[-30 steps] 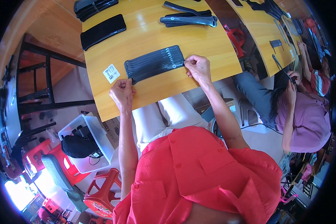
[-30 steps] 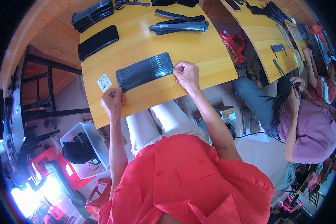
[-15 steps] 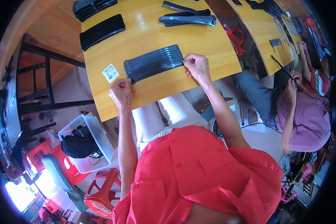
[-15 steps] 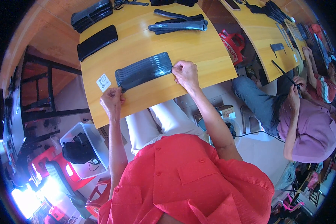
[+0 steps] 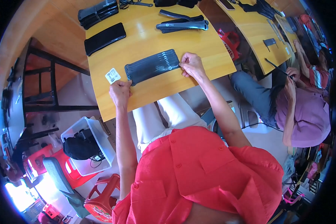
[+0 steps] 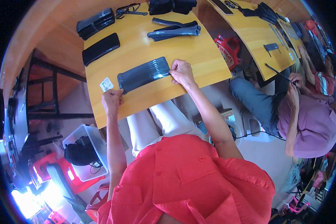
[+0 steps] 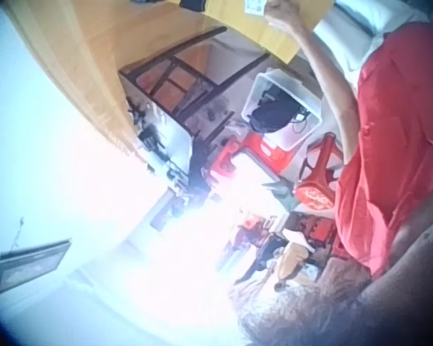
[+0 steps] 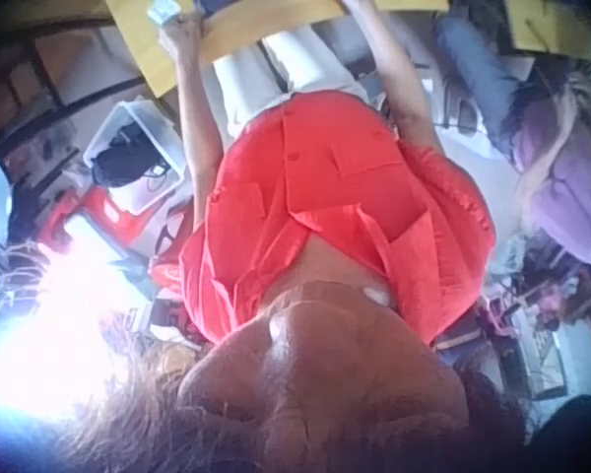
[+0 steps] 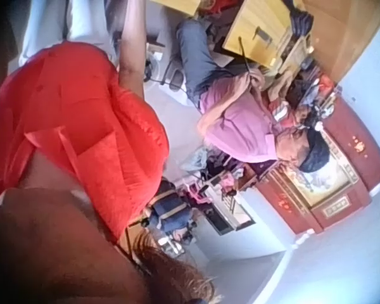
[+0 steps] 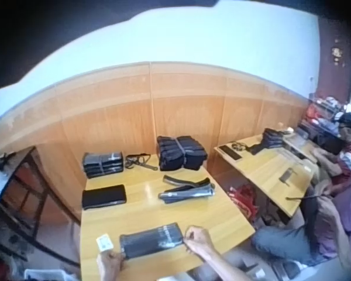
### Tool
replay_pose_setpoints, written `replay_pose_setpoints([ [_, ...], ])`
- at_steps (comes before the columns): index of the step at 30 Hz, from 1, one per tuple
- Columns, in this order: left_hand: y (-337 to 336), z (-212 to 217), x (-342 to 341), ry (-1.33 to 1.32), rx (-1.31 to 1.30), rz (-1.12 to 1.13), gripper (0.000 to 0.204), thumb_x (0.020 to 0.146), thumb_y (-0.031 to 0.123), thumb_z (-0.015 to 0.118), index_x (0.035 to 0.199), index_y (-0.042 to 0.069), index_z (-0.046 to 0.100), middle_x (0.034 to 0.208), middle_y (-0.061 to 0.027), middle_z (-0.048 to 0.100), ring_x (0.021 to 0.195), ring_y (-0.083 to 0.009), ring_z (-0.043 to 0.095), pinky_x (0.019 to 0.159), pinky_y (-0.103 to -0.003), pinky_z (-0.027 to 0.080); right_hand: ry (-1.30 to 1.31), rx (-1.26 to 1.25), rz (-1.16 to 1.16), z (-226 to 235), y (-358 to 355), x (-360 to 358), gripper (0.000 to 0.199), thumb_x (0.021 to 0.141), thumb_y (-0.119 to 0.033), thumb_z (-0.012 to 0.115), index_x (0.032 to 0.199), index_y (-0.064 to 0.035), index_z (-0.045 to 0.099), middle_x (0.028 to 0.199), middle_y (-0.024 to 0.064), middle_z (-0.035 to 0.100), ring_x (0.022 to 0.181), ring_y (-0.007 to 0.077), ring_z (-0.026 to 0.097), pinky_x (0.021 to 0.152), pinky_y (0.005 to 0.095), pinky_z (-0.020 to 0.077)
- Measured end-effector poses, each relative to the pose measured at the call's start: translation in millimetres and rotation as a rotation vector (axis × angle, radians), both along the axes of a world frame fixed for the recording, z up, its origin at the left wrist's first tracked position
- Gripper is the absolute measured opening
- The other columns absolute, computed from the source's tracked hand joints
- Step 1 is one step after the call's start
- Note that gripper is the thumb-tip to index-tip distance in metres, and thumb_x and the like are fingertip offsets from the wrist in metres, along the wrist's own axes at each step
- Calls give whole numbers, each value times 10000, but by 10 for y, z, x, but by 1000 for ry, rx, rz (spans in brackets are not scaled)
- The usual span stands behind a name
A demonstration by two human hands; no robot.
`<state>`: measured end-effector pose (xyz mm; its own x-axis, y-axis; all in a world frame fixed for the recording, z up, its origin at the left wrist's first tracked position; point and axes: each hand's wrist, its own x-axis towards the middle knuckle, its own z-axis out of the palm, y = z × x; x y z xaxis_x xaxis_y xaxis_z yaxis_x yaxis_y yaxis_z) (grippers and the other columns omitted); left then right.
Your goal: Assembling and preparing black fabric straps by attaching components and organizing them at a workstation.
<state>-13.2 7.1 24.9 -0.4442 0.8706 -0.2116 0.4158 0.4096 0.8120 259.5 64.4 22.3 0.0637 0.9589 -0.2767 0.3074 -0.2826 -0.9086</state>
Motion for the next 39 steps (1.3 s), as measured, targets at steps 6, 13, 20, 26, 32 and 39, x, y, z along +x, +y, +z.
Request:
replay_pose_setpoints([
  [6, -153, -74, -246, -206, 227, 59, 198, 802, 146, 656, 854, -37, 600, 670, -110, 623, 529, -150, 596, 511, -265, 490, -68, 233, -31, 17, -126, 101, 70, 781, -26, 548, 732, 13, 579, 608, 90, 602, 478, 203, 605, 448, 317, 493],
  [13, -274, -31, 258, 761, 367, -436, 807, 816, 442, 588, 1378, -33, 256, 1431, -205, 268, 1339, -323, 235, 1080, -476, 177, -733, 761, 320, -62, -343, -257, 517, 859, -308, 552, 1242, 11, 413, 1316, 187, 389, 1222, 314, 380, 1004, 460, 301],
  [20, -49, -182, 560, 864, 365, -681, 936, 802, 659, 418, 1389, -41, 215, 1462, -184, 204, 1366, -302, 173, 1089, -497, 103, -953, 770, 517, -195, -203, -385, 733, 866, -513, 451, 1367, -2, 296, 1459, 155, 223, 1339, 267, 239, 1076, 477, 198],
  [26, -8, -199, 553, 884, 305, -709, 960, 792, 690, 391, 1385, -45, 218, 1458, -183, 216, 1365, -299, 179, 1089, -494, 99, -959, 718, 573, -219, -157, -381, 725, 874, -518, 432, 1376, -15, 286, 1457, 149, 231, 1343, 263, 234, 1075, 478, 196],
  [32, 4, -150, 579, 849, 288, -703, 952, 796, 685, 396, 1387, -40, 220, 1460, -183, 212, 1365, -302, 178, 1090, -487, 93, -939, 686, 585, -178, -147, -389, 725, 871, -500, 448, 1383, -17, 270, 1461, 148, 221, 1345, 265, 231, 1073, 484, 199],
  [39, 66, -94, 394, 507, 326, -645, 833, 855, 542, 450, 1392, -43, 199, 1470, -217, 143, 1374, -325, 128, 1086, -511, 75, -794, 525, 631, -74, -20, -343, 706, 885, -485, 434, 1397, -38, 245, 1473, 148, 193, 1366, 265, 186, 1093, 477, 145],
])
